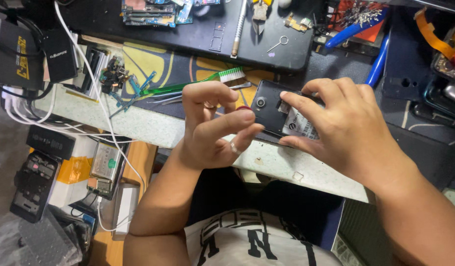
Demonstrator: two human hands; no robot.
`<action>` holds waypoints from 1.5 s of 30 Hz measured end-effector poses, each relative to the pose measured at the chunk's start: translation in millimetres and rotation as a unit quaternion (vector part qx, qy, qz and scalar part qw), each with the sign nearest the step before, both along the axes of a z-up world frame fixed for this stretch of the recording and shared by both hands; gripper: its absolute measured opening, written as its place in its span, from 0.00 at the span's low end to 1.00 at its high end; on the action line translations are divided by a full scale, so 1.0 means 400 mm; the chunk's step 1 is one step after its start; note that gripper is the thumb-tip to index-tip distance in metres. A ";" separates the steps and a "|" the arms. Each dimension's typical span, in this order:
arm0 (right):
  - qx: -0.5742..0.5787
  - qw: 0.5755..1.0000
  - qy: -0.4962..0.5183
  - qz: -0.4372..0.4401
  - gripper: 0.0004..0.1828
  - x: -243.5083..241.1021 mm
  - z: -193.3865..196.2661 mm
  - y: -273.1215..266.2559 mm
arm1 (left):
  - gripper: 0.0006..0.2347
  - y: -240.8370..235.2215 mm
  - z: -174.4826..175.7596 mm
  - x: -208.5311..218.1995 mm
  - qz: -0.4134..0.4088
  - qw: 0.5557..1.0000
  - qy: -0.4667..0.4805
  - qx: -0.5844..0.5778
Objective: The person disassembles a smartphone, removes the battery, and uses a screwdriver to remove screws from the back cover. They handle the phone casing, battery, and internal components while working at a cluttered electronics repair bench.
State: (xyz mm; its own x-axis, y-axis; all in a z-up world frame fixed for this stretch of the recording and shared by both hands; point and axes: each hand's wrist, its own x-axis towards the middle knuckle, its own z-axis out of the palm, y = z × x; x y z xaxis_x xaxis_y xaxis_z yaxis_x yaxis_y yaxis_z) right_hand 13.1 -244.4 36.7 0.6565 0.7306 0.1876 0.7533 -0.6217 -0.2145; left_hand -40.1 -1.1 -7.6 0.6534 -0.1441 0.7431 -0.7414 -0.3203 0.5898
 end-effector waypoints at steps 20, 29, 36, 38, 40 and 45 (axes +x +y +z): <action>0.007 1.000 0.002 -0.009 0.39 0.009 -0.002 -0.008 | 0.21 -0.009 -0.008 0.002 -0.015 1.000 0.013 0.004; 0.005 1.000 0.007 0.000 0.39 0.014 -0.008 -0.012 | 0.26 0.005 -0.010 0.007 -0.007 1.000 0.002 0.019; 0.100 0.995 -0.010 0.027 0.31 0.011 -0.007 -0.009 | 0.33 -0.039 0.019 0.007 -0.007 0.995 -0.025 -0.095; 0.127 0.991 0.017 0.039 0.22 0.006 -0.005 -0.016 | 0.33 -0.064 0.026 0.007 -0.009 0.994 -0.032 -0.102; 0.145 0.988 0.022 0.045 0.15 0.008 -0.001 -0.021 | 0.33 -0.088 0.031 0.009 -0.008 0.994 -0.030 -0.104; 0.163 0.986 0.008 0.043 0.09 0.016 -0.003 -0.037 | 0.33 -0.106 0.031 0.020 -0.009 0.991 -0.022 -0.132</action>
